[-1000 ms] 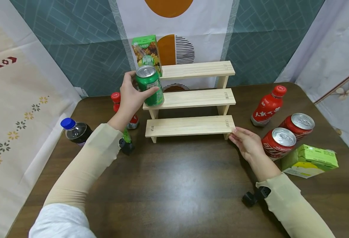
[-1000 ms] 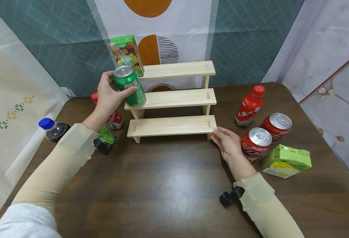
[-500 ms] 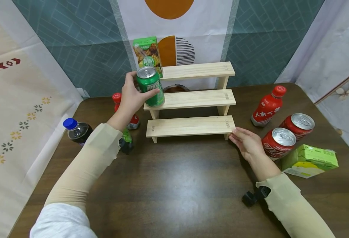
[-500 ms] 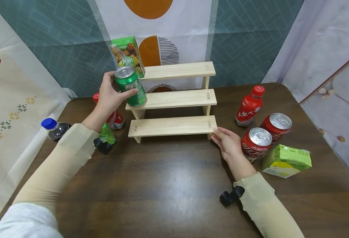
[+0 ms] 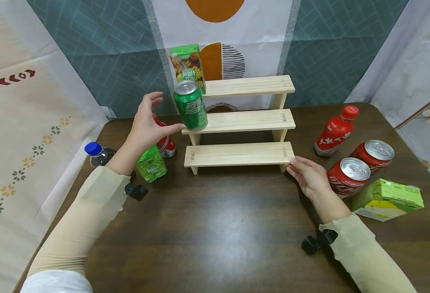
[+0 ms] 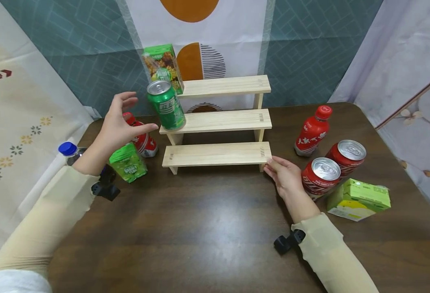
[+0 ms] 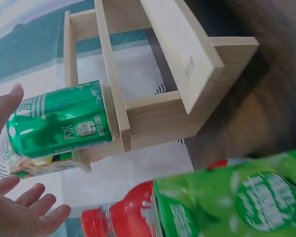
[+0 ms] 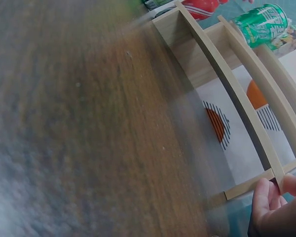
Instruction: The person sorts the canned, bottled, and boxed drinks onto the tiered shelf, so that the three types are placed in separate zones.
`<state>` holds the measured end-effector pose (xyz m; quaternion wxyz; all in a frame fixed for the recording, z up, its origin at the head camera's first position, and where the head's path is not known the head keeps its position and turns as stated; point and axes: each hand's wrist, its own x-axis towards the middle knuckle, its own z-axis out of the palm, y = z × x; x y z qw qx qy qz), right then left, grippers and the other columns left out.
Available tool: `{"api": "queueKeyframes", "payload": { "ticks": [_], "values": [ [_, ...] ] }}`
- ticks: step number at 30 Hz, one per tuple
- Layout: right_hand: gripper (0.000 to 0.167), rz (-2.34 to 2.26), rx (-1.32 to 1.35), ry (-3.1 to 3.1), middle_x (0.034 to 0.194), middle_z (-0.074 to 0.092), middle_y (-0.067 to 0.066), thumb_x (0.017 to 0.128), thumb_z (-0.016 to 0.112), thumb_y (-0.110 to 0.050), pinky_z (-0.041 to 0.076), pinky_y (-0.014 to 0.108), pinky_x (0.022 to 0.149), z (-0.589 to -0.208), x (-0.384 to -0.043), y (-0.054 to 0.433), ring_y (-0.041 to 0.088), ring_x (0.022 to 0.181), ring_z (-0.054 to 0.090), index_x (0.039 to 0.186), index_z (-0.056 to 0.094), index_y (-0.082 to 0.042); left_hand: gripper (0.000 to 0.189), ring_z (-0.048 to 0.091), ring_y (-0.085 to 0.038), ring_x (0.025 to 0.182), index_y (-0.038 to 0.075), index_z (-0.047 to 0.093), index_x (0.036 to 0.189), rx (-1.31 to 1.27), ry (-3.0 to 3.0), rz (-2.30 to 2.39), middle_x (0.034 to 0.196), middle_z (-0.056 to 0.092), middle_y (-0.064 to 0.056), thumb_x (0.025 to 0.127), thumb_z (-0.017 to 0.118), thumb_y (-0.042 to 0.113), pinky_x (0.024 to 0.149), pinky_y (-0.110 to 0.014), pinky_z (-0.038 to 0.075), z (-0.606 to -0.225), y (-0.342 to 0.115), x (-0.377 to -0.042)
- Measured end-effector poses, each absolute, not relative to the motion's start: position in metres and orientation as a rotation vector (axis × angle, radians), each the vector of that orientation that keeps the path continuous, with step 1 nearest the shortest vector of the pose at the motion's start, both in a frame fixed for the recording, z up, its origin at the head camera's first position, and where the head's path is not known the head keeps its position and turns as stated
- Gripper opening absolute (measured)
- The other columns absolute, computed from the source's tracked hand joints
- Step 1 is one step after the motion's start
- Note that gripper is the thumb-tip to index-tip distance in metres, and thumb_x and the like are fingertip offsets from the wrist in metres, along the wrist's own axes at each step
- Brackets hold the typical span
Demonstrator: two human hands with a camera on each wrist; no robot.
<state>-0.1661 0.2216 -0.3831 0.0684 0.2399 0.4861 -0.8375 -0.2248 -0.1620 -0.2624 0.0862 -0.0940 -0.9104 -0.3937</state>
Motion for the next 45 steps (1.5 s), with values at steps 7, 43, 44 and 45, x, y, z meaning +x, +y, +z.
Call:
{"api": "queueKeyframes", "payload": {
  "ticks": [7,43,44,45],
  "values": [
    [0.013,-2.526,0.731,1.468,0.077,0.066,-0.001,0.089,0.061,-0.001,0.057,0.021,0.071,-0.383,-0.166,0.224,0.009,0.073,0.064,0.085,0.065,-0.013,0.086,0.035,-0.03,0.133,0.007,0.031,0.141,-0.307,-2.699,-1.099,0.143,0.038,-0.015,0.074,0.082,0.021,0.108,-0.053,0.036,-0.267,-0.18,-0.203],
    [0.01,-2.52,0.726,1.469,0.08,0.066,-0.001,0.089,0.062,-0.002,0.057,0.022,0.071,-0.384,-0.168,0.223,0.009,0.075,0.064,0.091,0.063,-0.012,0.07,0.054,-0.012,0.106,0.003,0.035,0.139,-0.084,-2.714,-1.326,0.13,0.049,-0.018,0.082,0.075,0.013,0.095,-0.022,0.047,-0.348,-0.25,-0.168],
    [0.01,-2.521,0.723,1.468,0.08,0.066,-0.001,0.089,0.062,-0.002,0.057,0.021,0.071,-0.384,-0.168,0.222,0.009,0.075,0.064,0.091,0.063,-0.012,0.069,0.054,-0.006,0.102,0.003,0.036,0.139,-0.079,-2.714,-1.322,0.127,0.051,-0.017,0.082,0.075,0.013,0.09,-0.016,0.047,-0.35,-0.251,-0.168],
    [0.01,-2.522,0.718,1.469,0.08,0.065,-0.001,0.089,0.062,-0.002,0.057,0.021,0.071,-0.384,-0.168,0.222,0.009,0.075,0.063,0.091,0.063,-0.012,0.068,0.052,-0.001,0.097,0.003,0.037,0.139,-0.076,-2.713,-1.315,0.124,0.052,-0.016,0.082,0.075,0.012,0.085,-0.012,0.045,-0.352,-0.252,-0.168]
  ]
}}
